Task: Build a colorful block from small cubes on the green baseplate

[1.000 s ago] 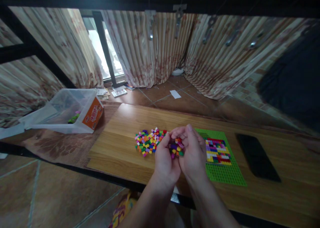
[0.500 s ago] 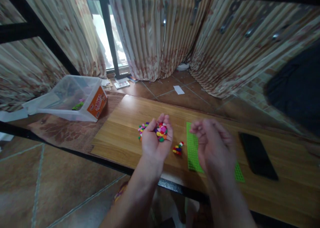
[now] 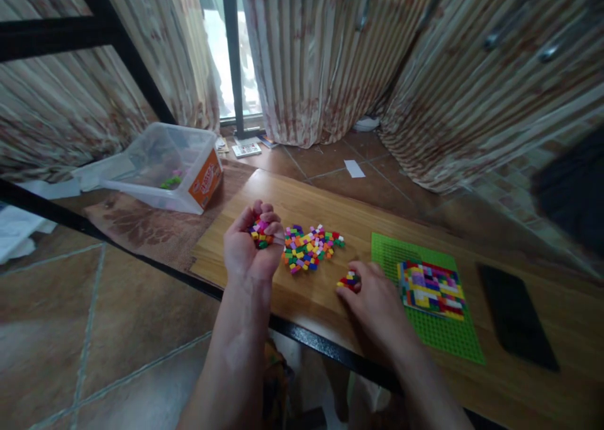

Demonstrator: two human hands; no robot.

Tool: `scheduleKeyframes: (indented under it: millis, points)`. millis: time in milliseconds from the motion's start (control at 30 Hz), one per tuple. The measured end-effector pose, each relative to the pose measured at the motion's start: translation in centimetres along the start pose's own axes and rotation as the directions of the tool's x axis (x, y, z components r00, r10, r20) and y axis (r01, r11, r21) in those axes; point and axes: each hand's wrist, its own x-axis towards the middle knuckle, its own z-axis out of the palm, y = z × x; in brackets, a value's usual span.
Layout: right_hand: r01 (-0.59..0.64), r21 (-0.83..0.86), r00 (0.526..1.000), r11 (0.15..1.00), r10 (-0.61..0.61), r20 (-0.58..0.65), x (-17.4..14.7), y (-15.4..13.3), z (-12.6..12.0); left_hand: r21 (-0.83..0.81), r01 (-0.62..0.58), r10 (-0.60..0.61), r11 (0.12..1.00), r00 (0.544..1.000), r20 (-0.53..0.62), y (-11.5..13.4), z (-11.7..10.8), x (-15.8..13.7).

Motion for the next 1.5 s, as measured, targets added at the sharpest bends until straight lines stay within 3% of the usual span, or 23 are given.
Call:
scheduleKeyframes:
  millis: [133,267,500,667,933,1167,1500]
  points:
    - [-0.002,0.199,1.000,0.980,0.003,-0.004,1.6,-1.0,0.8,0.067,-0.058,0.059,0.996,0.998,-0.016,0.5,-0.2,0.1]
    - [0.075,0.344,0.996,0.936,-0.053,-0.073,1.7,-3.2,0.8,0.069,-0.055,0.058,0.996,0.997,-0.047,0.6,-0.1,0.2]
    - [0.185,0.274,0.983,0.944,-0.172,-0.072,1.2,-7.0,2.5,0.091,-0.041,0.047,0.995,0.997,-0.067,0.7,-0.2,0.0]
    - [0.179,0.238,0.984,0.955,-0.179,-0.019,1.7,-6.1,2.8,0.077,-0.040,0.043,0.996,0.999,-0.033,0.8,-0.4,0.0]
    - [0.099,0.263,0.995,0.960,-0.103,0.001,1.5,-3.0,1.6,-0.047,0.060,-0.062,0.997,0.997,-0.041,0.6,-0.1,-0.1]
    - [0.101,0.182,0.995,0.978,-0.104,0.007,1.6,-3.1,1.3,-0.040,0.077,-0.078,0.996,0.996,-0.038,0.3,0.0,-0.1]
    - [0.155,0.194,0.988,0.969,-0.156,-0.008,2.0,-3.2,1.7,-0.022,0.082,-0.083,0.996,0.996,-0.039,0.0,0.0,0.0]
